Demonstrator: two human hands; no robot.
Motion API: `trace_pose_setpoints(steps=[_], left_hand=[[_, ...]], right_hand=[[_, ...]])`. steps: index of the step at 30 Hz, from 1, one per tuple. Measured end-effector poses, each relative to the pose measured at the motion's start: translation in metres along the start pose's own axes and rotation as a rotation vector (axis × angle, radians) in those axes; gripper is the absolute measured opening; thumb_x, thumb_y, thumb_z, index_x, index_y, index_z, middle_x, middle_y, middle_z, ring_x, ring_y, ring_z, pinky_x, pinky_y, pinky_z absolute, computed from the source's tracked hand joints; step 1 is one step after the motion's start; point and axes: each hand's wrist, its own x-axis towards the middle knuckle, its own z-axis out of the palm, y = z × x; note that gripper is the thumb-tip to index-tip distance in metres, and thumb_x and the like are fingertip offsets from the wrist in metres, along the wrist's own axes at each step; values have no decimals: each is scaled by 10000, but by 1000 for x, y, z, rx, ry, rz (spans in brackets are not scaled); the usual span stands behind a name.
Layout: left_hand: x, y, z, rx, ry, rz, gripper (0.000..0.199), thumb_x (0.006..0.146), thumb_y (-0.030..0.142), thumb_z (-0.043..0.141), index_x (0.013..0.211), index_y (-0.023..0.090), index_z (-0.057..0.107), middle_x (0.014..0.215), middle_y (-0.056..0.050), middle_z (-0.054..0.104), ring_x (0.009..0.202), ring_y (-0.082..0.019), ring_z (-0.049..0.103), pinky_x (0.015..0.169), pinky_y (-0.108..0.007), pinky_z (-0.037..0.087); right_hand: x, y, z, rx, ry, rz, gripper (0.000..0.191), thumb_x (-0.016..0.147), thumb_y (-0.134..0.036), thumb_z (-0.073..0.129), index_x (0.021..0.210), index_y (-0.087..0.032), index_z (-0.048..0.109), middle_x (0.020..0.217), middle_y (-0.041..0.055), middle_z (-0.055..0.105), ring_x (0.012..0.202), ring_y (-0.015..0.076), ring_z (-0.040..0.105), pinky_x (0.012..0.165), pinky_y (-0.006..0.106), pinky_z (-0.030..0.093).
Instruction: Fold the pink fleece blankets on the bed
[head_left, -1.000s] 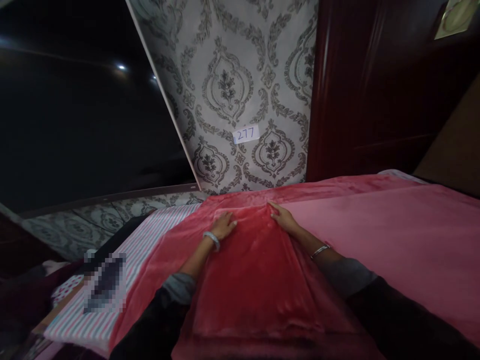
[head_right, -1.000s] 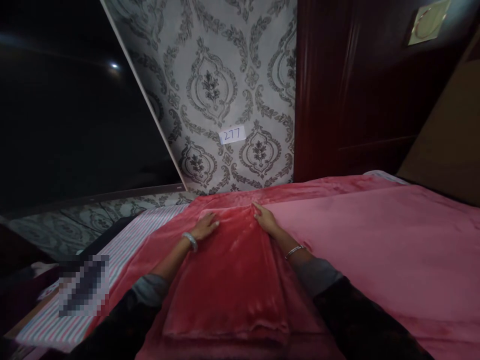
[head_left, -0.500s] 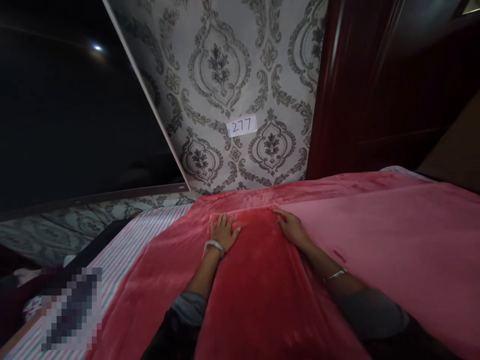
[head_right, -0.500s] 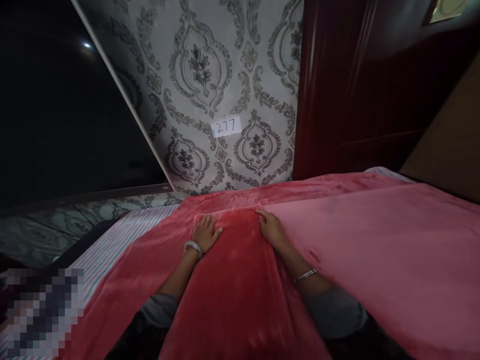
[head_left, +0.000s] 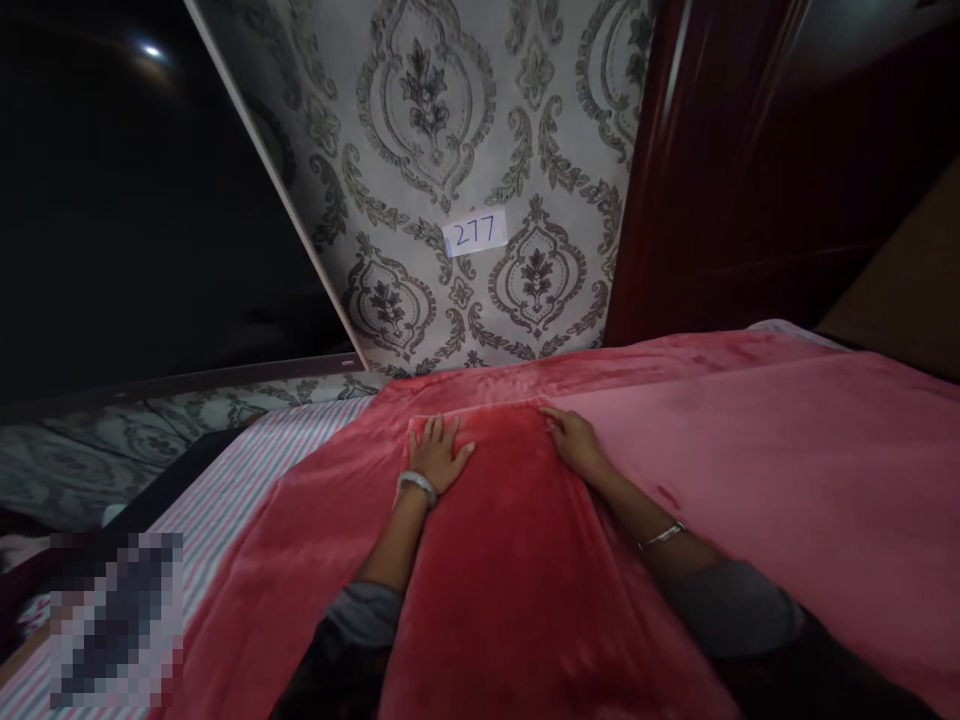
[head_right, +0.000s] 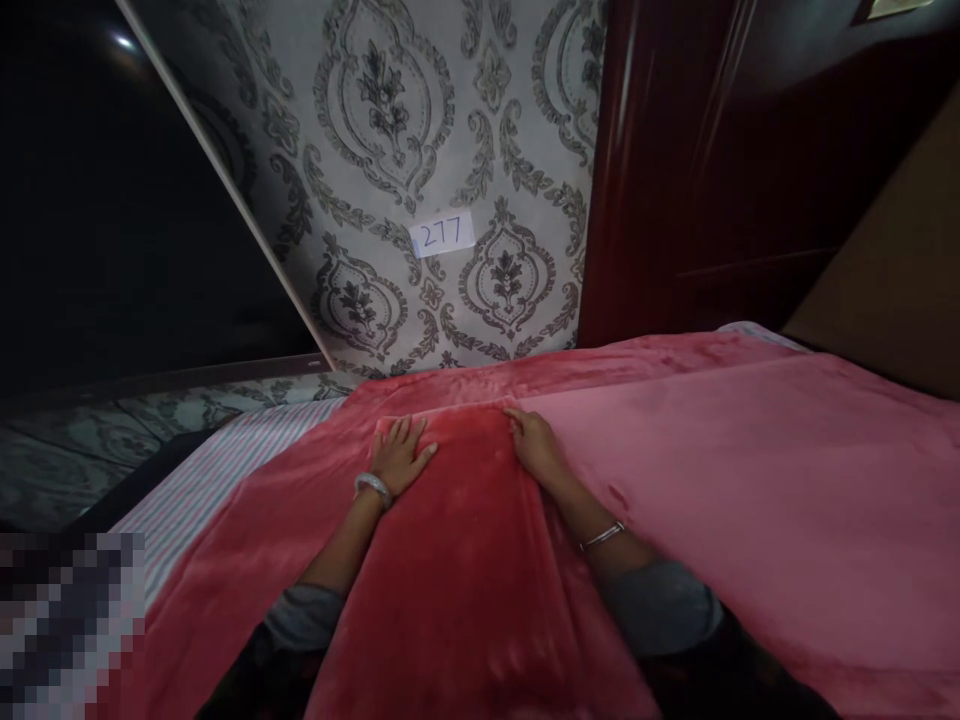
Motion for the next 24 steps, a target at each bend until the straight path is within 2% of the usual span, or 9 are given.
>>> trace_pose_setpoints(steps=[3,6,7,9,12,14,17,20,24], left_hand=[[0,1,-1,-3,-13,-1,688,982,601,292,1561,230,295,1652,-127,209,1530,-299,177,1209,-603,176],[1,1,0,2,-12,1,689,982,599,295,1562,227,292,1649,-136,212,1529,-303,178,1204,-615,174],[1,1,0,6,-9,1,689,982,598,297,1562,226,294,1648,-138,215,1528,-305,182,1204,-616,172],[2,1,0,12,-7,3,689,982,597,298,1561,224,297,1648,-140,215,1527,-306,185,1208,-611,165],[3,1,0,10,-20,1,688,986,591,292,1565,219,288,1652,-139,201,1532,-297,170,1215,-596,151],[4,0,0,8,-29,-6,688,988,587,284,1566,214,283,1653,-140,196,1533,-291,166,1217,-591,149],[4,-3,1,11,-25,-12,684,990,583,271,1565,214,285,1651,-138,204,1532,-288,173,1213,-591,165],[4,-4,2,23,-9,2,681,990,575,272,1564,209,290,1645,-140,224,1528,-287,187,1209,-590,188],[2,-3,1,27,22,25,664,987,559,299,1568,237,279,1647,-116,222,1525,-306,194,1195,-638,183]], right_hand=[[-2,-5,-8,-45,53,-89,478,921,-237,381,1320,-193,641,1195,114,694,1127,254,627,1007,438,488],[-9,-18,-15,-118,96,-282,592,977,-396,365,1509,-144,428,1527,141,438,1430,279,364,1154,498,334],[-13,-22,-15,-153,48,-334,653,984,-459,356,1549,-133,348,1591,137,334,1484,276,260,1188,507,270],[-22,-29,-13,-231,-137,-366,751,978,-567,335,1583,-128,259,1632,132,229,1518,274,148,1218,515,176],[-32,-33,-8,-330,-388,-254,852,949,-680,308,1578,-105,271,1633,147,199,1521,291,123,1226,516,126],[-34,-32,-5,-357,-433,-197,892,941,-713,282,1573,-83,274,1636,153,173,1522,294,113,1228,513,121],[-34,-31,-7,-347,-428,-179,889,944,-707,284,1571,-76,276,1633,157,182,1520,300,121,1226,525,125],[-30,-38,-15,-327,-430,-162,790,975,-626,303,1561,-96,314,1621,161,225,1510,308,171,1211,549,162],[-16,-57,-19,-307,-296,-283,654,1007,-517,304,1542,-147,367,1595,152,313,1493,289,237,1201,538,189]])
